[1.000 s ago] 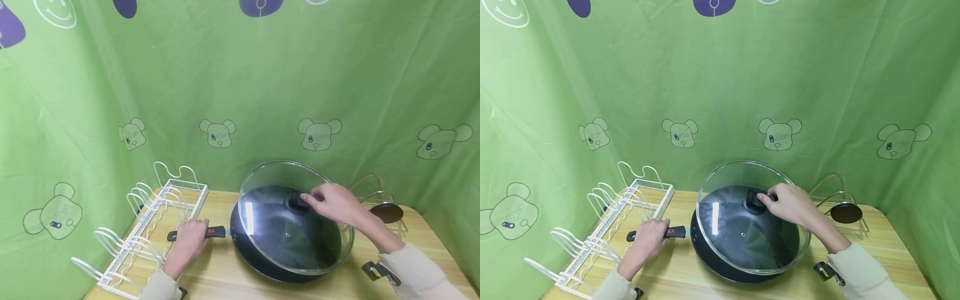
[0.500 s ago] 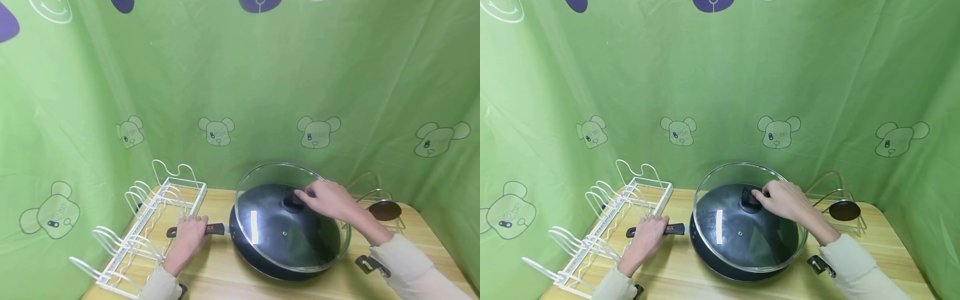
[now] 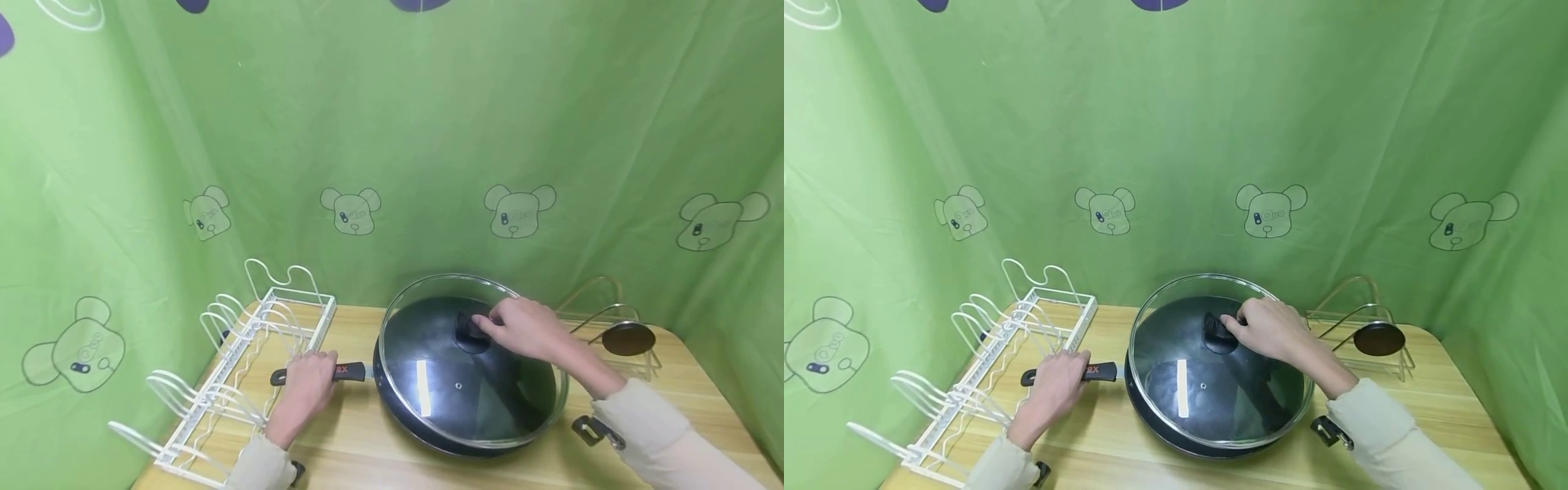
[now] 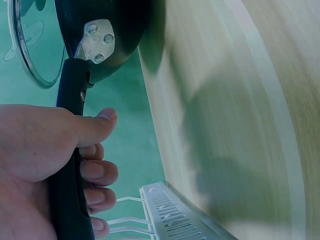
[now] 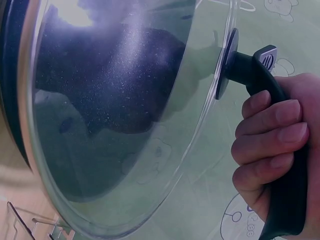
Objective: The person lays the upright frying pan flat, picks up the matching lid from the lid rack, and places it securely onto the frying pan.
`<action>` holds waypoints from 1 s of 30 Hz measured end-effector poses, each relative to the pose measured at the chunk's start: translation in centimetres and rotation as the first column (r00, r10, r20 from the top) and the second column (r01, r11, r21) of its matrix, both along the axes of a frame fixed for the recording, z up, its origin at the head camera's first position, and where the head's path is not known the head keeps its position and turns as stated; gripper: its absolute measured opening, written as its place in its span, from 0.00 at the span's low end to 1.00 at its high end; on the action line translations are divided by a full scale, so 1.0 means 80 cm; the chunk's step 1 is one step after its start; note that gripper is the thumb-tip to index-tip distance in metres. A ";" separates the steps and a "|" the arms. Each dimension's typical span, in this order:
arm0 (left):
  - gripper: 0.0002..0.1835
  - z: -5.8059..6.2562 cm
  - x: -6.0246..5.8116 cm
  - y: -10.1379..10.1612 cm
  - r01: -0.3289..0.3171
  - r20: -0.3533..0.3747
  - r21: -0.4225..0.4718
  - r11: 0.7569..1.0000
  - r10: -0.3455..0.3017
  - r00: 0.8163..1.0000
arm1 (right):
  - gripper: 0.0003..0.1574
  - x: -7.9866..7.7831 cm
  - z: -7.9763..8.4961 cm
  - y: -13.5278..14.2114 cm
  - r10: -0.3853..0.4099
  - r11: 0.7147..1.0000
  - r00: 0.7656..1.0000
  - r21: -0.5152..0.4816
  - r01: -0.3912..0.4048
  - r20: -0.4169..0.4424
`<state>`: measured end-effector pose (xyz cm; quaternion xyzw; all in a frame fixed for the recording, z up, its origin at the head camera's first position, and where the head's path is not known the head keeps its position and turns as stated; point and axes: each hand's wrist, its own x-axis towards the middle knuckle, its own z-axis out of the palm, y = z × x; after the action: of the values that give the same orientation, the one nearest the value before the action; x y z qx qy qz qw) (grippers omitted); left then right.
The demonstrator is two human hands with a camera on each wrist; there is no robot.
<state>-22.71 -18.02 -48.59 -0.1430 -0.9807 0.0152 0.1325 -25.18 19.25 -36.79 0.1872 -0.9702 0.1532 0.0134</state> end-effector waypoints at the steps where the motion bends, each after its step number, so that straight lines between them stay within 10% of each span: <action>1: 0.11 0.000 -0.001 0.000 0.002 0.000 0.001 1.000 -0.002 1.000 | 0.29 0.000 -0.001 -0.001 0.003 1.000 1.000 -0.002 -0.003 0.005; 30: 0.09 0.003 -0.004 0.000 -0.002 0.013 -0.014 1.000 0.002 1.000 | 0.28 0.000 -0.017 -0.014 0.019 1.000 0.994 -0.017 -0.017 0.106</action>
<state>-23.00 -17.99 -48.34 -0.1430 -0.9815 0.0213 0.1253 -25.22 18.14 -38.15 0.1874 -0.9666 0.1707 -0.0382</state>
